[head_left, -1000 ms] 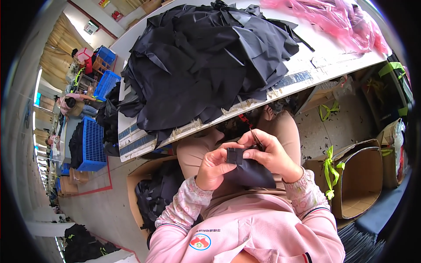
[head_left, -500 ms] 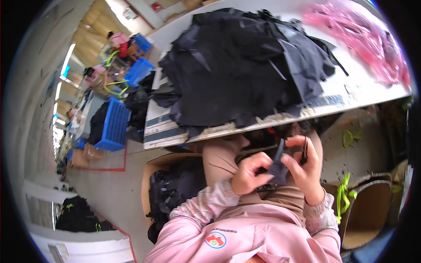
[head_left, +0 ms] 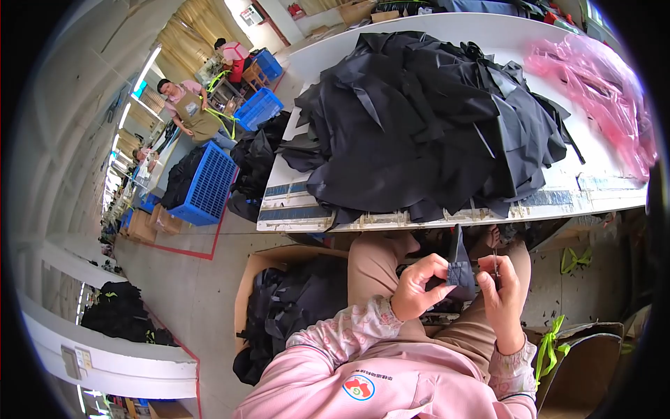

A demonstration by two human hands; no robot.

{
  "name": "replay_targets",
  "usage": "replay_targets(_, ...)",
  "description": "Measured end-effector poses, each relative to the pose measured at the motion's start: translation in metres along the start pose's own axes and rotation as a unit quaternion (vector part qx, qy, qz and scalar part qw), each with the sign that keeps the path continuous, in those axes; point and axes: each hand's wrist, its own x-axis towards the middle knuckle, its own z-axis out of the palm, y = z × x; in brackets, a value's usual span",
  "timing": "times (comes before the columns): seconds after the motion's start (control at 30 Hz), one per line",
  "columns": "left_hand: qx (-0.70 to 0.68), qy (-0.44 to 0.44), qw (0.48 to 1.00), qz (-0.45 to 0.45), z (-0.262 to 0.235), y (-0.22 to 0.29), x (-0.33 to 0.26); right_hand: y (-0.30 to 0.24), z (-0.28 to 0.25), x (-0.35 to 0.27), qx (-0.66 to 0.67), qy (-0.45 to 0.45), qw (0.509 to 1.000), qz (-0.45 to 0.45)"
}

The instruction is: Trimming excess material from black fabric pieces using small scissors.

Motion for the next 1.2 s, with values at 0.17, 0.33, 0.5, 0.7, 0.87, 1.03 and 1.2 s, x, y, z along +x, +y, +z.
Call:
replay_targets(0.17, -0.023, 0.048, 0.999, -0.010, 0.000, 0.002, 0.002, 0.001, -0.002, -0.010, 0.000, -0.013, 1.000, 0.027)
replay_targets(0.33, -0.053, 0.097, 0.994, 0.004, -0.004, -0.001, -0.002, -0.017, 0.009, -0.018, 0.248, -0.116, 0.944, 0.183)
replay_targets(0.5, -0.062, 0.115, 0.991, 0.032, -0.007, -0.004, -0.004, -0.011, 0.025, -0.017, 0.329, -0.178, 0.901, 0.217)
replay_targets(0.7, -0.045, 0.114, 0.992, 0.033, -0.004, -0.005, -0.005, -0.009, 0.026, -0.020, 0.324, -0.198, 0.896, 0.231)
replay_targets(0.87, -0.029, 0.108, 0.994, -0.002, 0.000, -0.005, -0.009, -0.001, 0.029, -0.023, 0.201, -0.154, 0.958, 0.137)
replay_targets(1.03, 0.010, 0.106, 0.994, -0.003, 0.003, -0.004, -0.012, -0.002, 0.031, -0.020, 0.072, -0.113, 0.990, 0.050)
replay_targets(1.2, 0.052, 0.101, 0.993, 0.013, 0.003, -0.005, -0.013, -0.003, 0.028, -0.018, 0.044, -0.111, 0.992, 0.032)
